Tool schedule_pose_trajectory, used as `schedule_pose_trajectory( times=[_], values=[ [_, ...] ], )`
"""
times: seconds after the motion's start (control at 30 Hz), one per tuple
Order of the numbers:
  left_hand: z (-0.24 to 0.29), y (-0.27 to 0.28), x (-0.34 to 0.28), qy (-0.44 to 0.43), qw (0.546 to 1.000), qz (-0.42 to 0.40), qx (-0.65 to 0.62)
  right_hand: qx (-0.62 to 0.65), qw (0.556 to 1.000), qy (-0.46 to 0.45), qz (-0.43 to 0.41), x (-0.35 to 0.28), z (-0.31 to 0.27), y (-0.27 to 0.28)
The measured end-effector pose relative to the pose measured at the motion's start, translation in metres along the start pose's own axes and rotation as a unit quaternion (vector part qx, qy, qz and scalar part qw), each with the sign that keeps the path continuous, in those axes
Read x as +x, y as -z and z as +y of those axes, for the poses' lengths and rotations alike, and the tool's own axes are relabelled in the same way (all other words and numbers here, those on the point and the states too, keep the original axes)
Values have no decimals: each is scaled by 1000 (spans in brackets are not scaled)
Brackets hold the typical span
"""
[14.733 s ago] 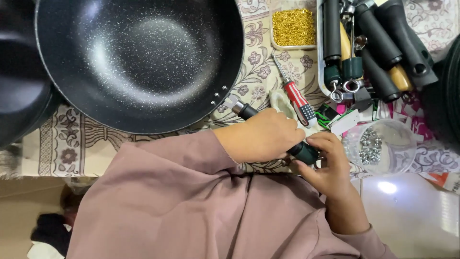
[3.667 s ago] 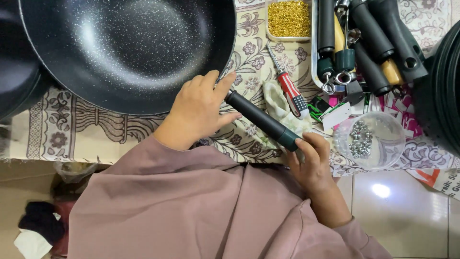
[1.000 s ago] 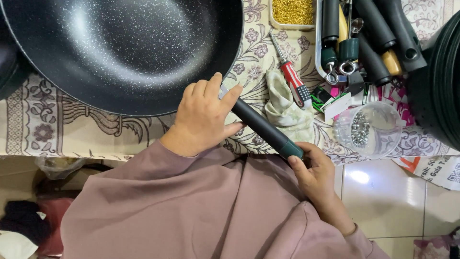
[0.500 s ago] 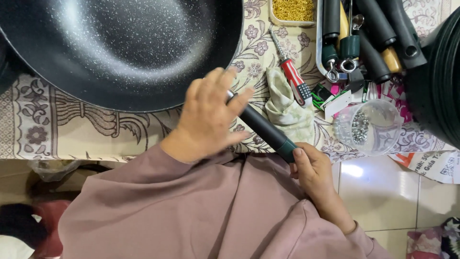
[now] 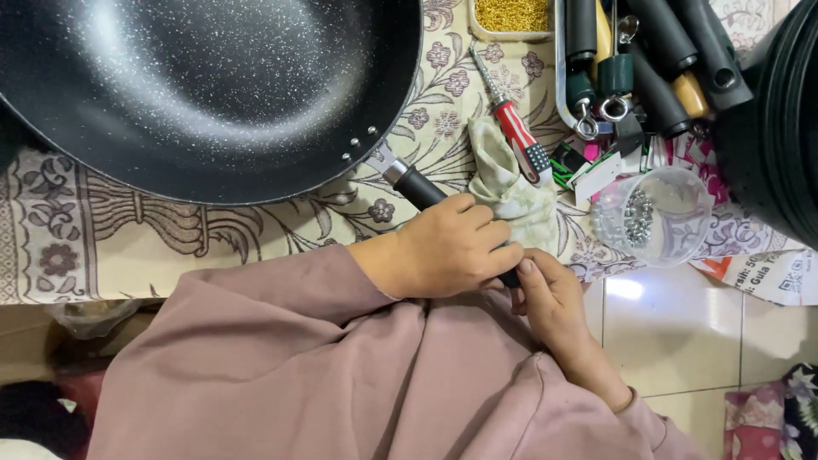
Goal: Assembling a handle onto a wok using a screwdriver and screws
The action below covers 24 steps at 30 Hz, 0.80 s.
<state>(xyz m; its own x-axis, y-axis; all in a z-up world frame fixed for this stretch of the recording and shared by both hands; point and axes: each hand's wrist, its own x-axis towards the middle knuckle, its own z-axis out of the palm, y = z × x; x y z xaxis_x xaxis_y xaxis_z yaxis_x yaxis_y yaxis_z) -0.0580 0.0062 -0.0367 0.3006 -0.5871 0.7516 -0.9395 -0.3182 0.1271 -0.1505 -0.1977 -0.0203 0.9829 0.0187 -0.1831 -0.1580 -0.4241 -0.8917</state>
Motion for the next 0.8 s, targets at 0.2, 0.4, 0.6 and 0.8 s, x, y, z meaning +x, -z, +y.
schedule_pose_trajectory(
  times=[0.2,0.4,0.6,0.8],
  values=[
    [-3,3,-4,-7,999,-38,-2,39,998,39,-43,-3,-9,4],
    [-6,7,-4,-13,1000,-19,-3,11,983,181,-8,-15,12,19],
    [-4,24,9,-11,1000,-28,-8,-158,945,280,60,-25,33,24],
    [-6,26,9,-11,1000,-23,-10,-141,962,226,52,-17,19,14]
  ],
)
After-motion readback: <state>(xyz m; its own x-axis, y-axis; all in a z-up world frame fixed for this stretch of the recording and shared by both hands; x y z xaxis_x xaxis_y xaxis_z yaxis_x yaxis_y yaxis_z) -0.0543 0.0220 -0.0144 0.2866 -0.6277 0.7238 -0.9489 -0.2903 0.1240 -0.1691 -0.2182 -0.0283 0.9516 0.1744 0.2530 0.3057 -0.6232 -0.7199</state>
